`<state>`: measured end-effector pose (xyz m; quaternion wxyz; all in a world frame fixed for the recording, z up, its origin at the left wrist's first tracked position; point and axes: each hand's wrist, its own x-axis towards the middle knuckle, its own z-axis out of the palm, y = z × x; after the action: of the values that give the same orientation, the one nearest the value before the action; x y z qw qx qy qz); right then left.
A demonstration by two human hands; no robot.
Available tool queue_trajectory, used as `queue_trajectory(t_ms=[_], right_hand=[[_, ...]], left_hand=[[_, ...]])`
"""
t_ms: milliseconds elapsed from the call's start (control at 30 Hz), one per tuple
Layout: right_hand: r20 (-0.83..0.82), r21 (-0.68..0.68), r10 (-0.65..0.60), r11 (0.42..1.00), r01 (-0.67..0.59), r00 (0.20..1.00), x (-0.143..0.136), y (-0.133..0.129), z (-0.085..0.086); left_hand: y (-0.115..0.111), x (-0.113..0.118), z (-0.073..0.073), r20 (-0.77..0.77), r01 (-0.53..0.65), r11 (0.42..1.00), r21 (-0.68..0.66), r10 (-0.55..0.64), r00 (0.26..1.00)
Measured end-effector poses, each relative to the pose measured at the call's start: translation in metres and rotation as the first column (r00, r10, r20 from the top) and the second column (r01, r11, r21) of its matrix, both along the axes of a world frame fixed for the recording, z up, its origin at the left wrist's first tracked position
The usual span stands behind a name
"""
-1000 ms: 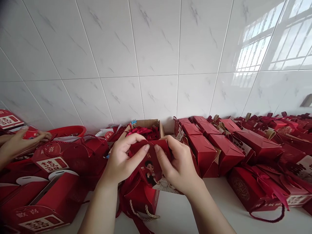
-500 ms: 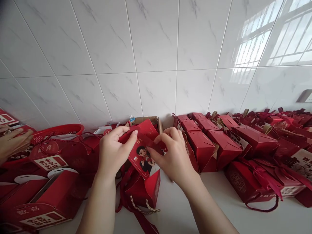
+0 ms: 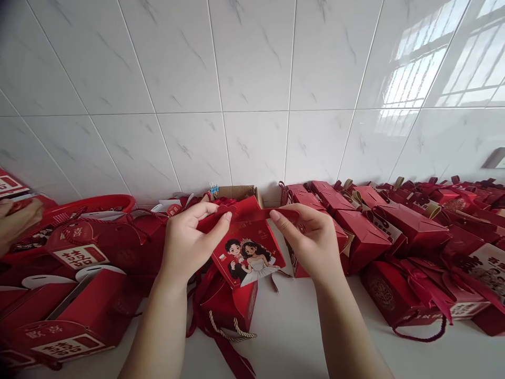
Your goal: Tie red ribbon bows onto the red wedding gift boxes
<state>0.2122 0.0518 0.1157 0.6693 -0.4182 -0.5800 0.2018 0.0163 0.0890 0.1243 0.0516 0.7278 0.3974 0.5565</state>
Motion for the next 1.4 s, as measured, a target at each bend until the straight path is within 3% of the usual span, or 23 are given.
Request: queue_trajectory(t_ms=[133, 300, 633, 733, 867, 967, 1033, 1133, 1233, 1400], right_hand=[[-0.112, 0.001, -0.012, 1.000, 0.013, 0.994, 0.000, 0.000, 0.000], [-0.087, 0.007, -0.031, 0.999, 0.032, 0.996, 0.001, -0.001, 0.000], [-0.134, -0.015, -0.001, 1.000, -0.001, 0.991, 0.006, 0.006, -0.002], [-0.041, 0.031, 0.000, 1.000, 0.001, 0.999, 0.008, 0.000, 0.001], [0.287, 0.176, -0.004, 0.983, -0.049, 0.958, 0.016, -0.010, 0.007], [0.509, 0.128, 0.090, 0.975, -0.179, 0.856, 0.023, -0.017, 0.012], [0.576, 0.065, 0.128, 0.977, -0.201, 0.808, 0.026, -0.019, 0.014], [0.599, 0.028, 0.070, 0.994, -0.108, 0.798, 0.027, -0.020, 0.015], [0.562, 0.073, -0.038, 0.997, -0.004, 0.826, 0.026, -0.017, 0.014], [0.368, 0.197, -0.194, 0.972, 0.127, 0.909, 0.026, -0.014, 0.009]], left_hand=[[-0.001, 0.007, -0.001, 0.044, 0.067, 0.998, -0.008, -0.066, 0.997], [-0.001, 0.009, 0.000, 0.094, 0.035, 0.997, -0.068, -0.028, 0.995], [-0.003, 0.013, 0.000, 0.100, 0.103, 0.992, -0.072, -0.096, 0.990], [-0.002, 0.012, 0.000, 0.113, 0.126, 0.988, -0.088, -0.116, 0.987], [-0.001, 0.008, 0.001, 0.119, 0.145, 0.984, -0.107, -0.132, 0.984], [0.000, 0.007, 0.001, 0.125, 0.132, 0.984, -0.116, -0.117, 0.985], [0.000, 0.008, 0.001, 0.136, 0.145, 0.982, -0.121, -0.128, 0.982], [0.000, 0.011, 0.000, 0.145, 0.173, 0.977, -0.128, -0.154, 0.977], [0.000, 0.014, 0.000, 0.125, 0.175, 0.979, -0.101, -0.162, 0.979], [-0.003, 0.016, 0.000, 0.050, 0.200, 0.977, -0.069, -0.196, 0.979]])
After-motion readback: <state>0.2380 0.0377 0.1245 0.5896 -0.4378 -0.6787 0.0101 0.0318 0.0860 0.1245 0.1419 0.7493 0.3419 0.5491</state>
